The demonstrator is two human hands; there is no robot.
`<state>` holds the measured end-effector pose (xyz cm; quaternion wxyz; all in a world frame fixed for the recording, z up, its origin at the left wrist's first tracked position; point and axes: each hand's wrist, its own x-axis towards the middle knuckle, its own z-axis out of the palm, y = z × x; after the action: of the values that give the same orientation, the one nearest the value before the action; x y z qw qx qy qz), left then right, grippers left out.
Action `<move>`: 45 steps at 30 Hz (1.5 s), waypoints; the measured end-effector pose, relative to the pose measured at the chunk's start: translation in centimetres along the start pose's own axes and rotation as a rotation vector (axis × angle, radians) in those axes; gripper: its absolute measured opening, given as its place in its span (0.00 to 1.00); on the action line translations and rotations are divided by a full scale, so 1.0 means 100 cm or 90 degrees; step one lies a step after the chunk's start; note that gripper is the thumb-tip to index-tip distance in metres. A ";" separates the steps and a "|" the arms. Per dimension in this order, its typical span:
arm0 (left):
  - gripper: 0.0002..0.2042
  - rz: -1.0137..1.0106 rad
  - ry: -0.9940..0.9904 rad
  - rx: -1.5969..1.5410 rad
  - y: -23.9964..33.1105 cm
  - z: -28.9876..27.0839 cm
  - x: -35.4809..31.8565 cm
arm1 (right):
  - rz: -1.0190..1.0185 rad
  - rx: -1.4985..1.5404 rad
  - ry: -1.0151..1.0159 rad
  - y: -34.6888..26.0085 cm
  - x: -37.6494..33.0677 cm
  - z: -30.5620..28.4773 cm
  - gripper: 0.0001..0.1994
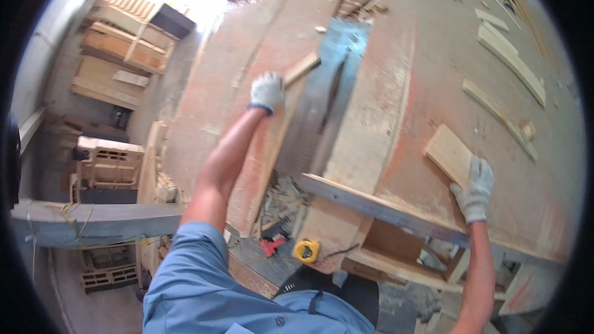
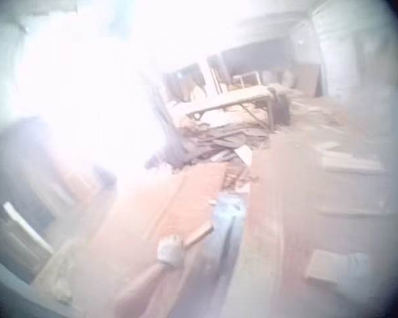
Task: The person measures and marks a wooden plank, cuts it with a table saw, and then assembles a wooden frame by attaching smaller pieces using a nail gun. The person also picks up wood scraps and connects an air hose to the nail gun.
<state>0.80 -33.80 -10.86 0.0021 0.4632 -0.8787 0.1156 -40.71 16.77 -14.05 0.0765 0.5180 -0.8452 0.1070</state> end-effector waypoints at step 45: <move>0.25 -0.177 -0.431 -1.056 -0.012 -0.076 -0.143 | 0.338 0.635 0.001 -0.333 0.004 -0.042 0.21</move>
<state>9.16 -21.23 -4.82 0.0906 0.4239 -0.5696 -0.6983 -11.10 2.82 -6.54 -0.2063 0.2608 -0.7934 0.5098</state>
